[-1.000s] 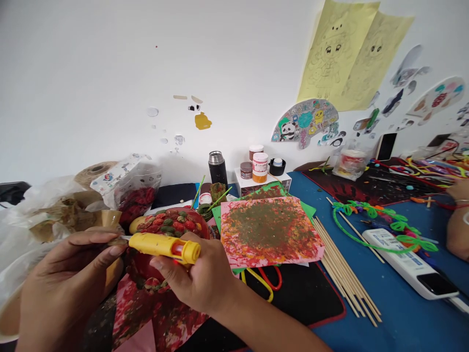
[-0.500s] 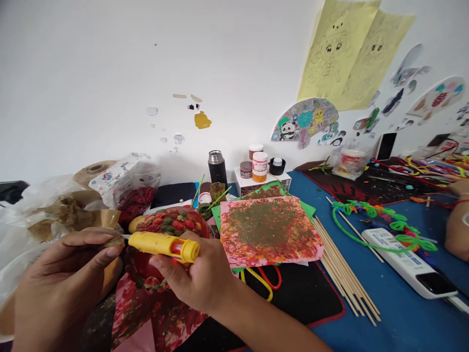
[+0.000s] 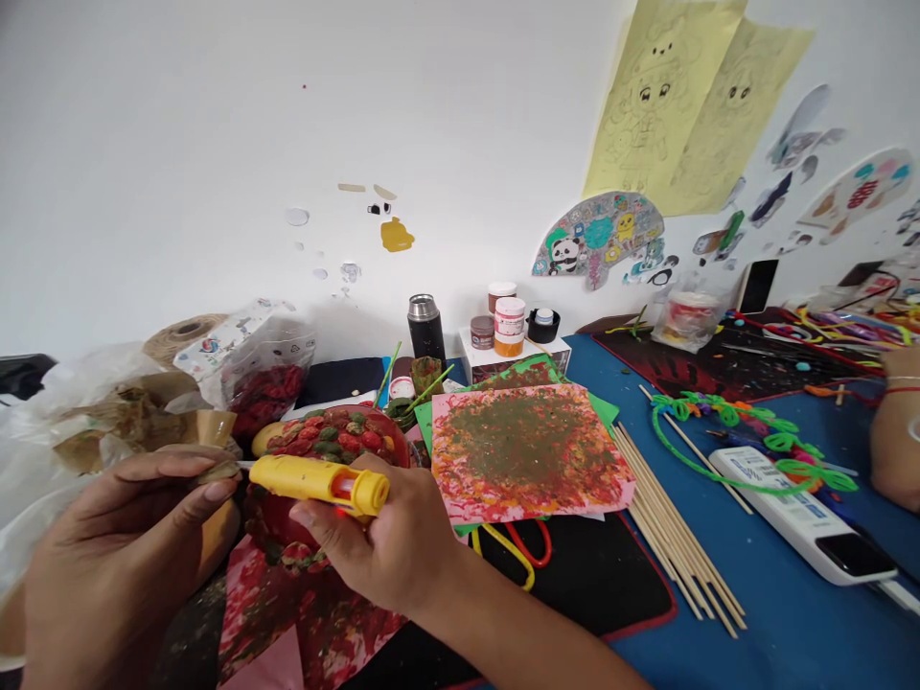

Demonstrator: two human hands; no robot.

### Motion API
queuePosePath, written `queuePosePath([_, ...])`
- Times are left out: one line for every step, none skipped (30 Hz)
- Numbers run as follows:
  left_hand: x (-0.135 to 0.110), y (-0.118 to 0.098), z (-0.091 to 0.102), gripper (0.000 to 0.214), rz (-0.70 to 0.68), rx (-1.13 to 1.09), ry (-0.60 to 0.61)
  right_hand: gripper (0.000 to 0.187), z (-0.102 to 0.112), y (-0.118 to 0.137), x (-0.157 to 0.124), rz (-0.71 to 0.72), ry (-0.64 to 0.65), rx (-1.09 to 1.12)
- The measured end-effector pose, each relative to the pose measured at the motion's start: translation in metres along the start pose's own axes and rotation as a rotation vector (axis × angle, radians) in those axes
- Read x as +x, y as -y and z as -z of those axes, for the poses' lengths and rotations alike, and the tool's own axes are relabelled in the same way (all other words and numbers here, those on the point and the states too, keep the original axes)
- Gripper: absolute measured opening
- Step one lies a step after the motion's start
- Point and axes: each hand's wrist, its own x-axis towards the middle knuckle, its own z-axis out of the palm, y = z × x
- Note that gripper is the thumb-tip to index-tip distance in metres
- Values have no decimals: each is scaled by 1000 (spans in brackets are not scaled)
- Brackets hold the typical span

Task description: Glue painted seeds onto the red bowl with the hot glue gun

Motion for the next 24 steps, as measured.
queuePosePath([0,0,0,41,3,1,-4,58,0,0,0,2,-3,0])
queuePosePath([1,0,0,42,2,4,-9,57,0,0,0,8,-8,1])
queuePosePath([1,0,0,45,-1,5,-14,56,0,0,0,15,-13,2])
queuePosePath([2,1,0,47,-6,5,-21,55,0,0,1,19,-16,4])
queuePosePath([3,2,0,50,-13,3,-26,55,0,0,1,21,-18,8])
queuePosePath([4,3,0,52,-17,-3,-30,55,0,-1,1,21,-18,10])
queuePosePath([4,3,1,54,-14,-9,-32,56,0,-1,1,18,-16,9])
queuePosePath([5,3,1,54,-8,-16,-33,57,0,0,1,16,-13,5])
queuePosePath([5,3,1,55,0,-22,-34,59,0,0,1,15,-11,-1])
queuePosePath([4,2,1,56,7,-27,-32,59,0,0,1,19,-11,-6])
queuePosePath([4,2,0,56,11,-30,-32,59,0,0,1,26,-13,-10])
queuePosePath([3,1,0,56,15,-31,-33,58,0,1,1,33,-19,-11])
queuePosePath([3,0,0,56,18,-29,-33,57,0,1,1,40,-26,-9])
queuePosePath([3,0,0,57,19,-28,-36,56,0,1,1,45,-31,-5])
queuePosePath([3,-1,0,57,23,-28,-40,55,-1,1,1,45,-35,0])
queuePosePath([3,-1,0,58,29,-31,-43,54,-1,1,1,42,-36,4])
queuePosePath([3,-1,-1,58,37,-34,-44,54,-1,0,1,39,-36,6])
queuePosePath([3,-1,-1,59,42,-39,-48,54,-1,0,1,38,-34,7])
queuePosePath([4,-1,-1,59,45,-40,-51,54,-2,0,1,39,-32,8])
queuePosePath([4,-2,-1,59,46,-40,-53,54,-2,-1,0,42,-34,7])
queuePosePath([4,-2,-1,59,45,-38,-53,54,-2,-1,0,49,-37,5])
queuePosePath([3,-3,-2,58,44,-37,-52,54,-2,-1,0,57,-40,4])
queuePosePath([3,-4,-2,58,45,-36,-50,54,-2,-2,0,64,-44,2])
queuePosePath([3,-5,-3,58,47,-35,-48,54,-3,-2,0,69,-45,-2])
